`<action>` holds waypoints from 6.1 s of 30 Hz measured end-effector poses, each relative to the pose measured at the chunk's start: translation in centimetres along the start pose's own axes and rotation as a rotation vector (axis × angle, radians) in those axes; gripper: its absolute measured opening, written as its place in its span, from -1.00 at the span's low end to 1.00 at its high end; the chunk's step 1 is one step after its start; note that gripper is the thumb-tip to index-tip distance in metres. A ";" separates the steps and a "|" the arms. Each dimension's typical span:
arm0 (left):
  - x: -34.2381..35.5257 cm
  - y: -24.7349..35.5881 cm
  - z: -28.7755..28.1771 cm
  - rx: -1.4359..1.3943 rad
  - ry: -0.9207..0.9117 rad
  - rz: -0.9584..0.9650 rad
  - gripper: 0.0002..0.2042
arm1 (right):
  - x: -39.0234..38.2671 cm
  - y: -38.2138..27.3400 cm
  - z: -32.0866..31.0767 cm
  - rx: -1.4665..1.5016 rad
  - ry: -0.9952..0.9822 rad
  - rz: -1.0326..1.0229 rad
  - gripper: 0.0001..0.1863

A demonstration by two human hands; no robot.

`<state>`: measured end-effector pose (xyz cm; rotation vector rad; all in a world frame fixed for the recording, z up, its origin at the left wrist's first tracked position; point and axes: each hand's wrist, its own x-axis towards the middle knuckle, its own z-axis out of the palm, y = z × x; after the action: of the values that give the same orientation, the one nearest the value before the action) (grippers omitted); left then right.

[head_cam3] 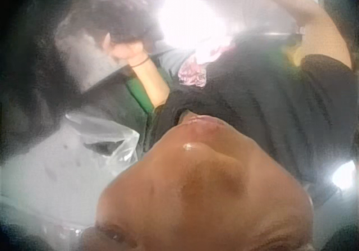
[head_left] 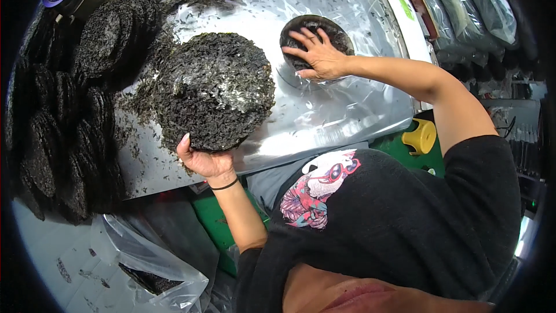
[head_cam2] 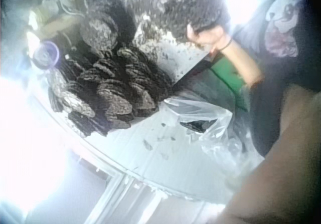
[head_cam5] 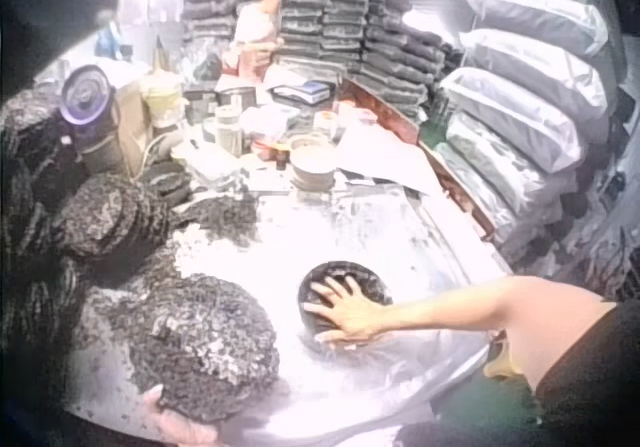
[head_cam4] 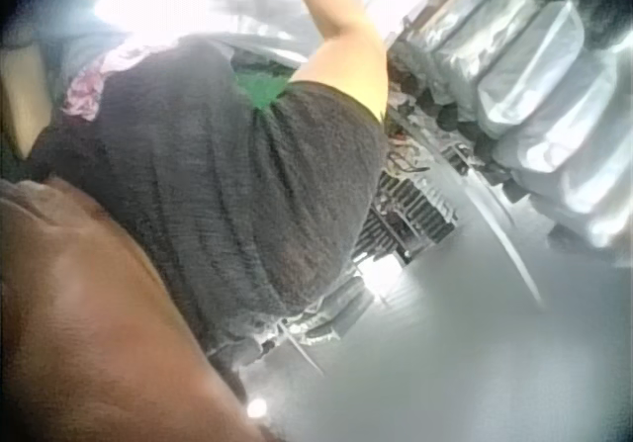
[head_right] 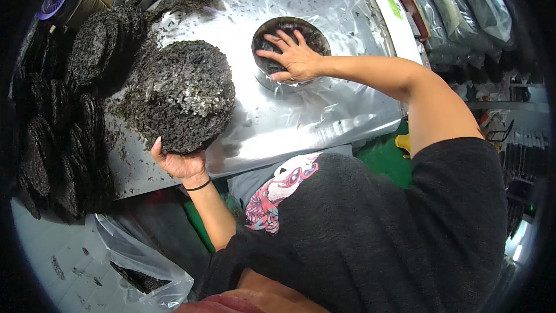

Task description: The person places a compressed tea cake into a plastic wrapper, seals it by folding the plastic, and applies a circular paper label on top within a metal ring mold.

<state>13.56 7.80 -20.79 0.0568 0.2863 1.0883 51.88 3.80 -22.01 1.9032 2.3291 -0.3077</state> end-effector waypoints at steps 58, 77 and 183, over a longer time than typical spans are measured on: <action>7.5 -20.4 13.0 2.062 -0.035 0.421 0.19 | -6.8 5.0 -2.0 0.814 0.561 0.804 -0.05; 13.0 -21.8 10.3 2.763 -1.297 0.437 -0.54 | -4.4 0.6 -1.9 0.294 0.612 0.888 -0.37; 13.3 -10.6 10.5 1.360 -0.369 0.073 -0.43 | -3.2 -3.2 -3.0 0.378 0.448 -0.092 -0.83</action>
<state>31.15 15.49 -15.38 1.4665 0.6439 0.7592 49.54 0.89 -18.11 2.2303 2.8199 -0.3882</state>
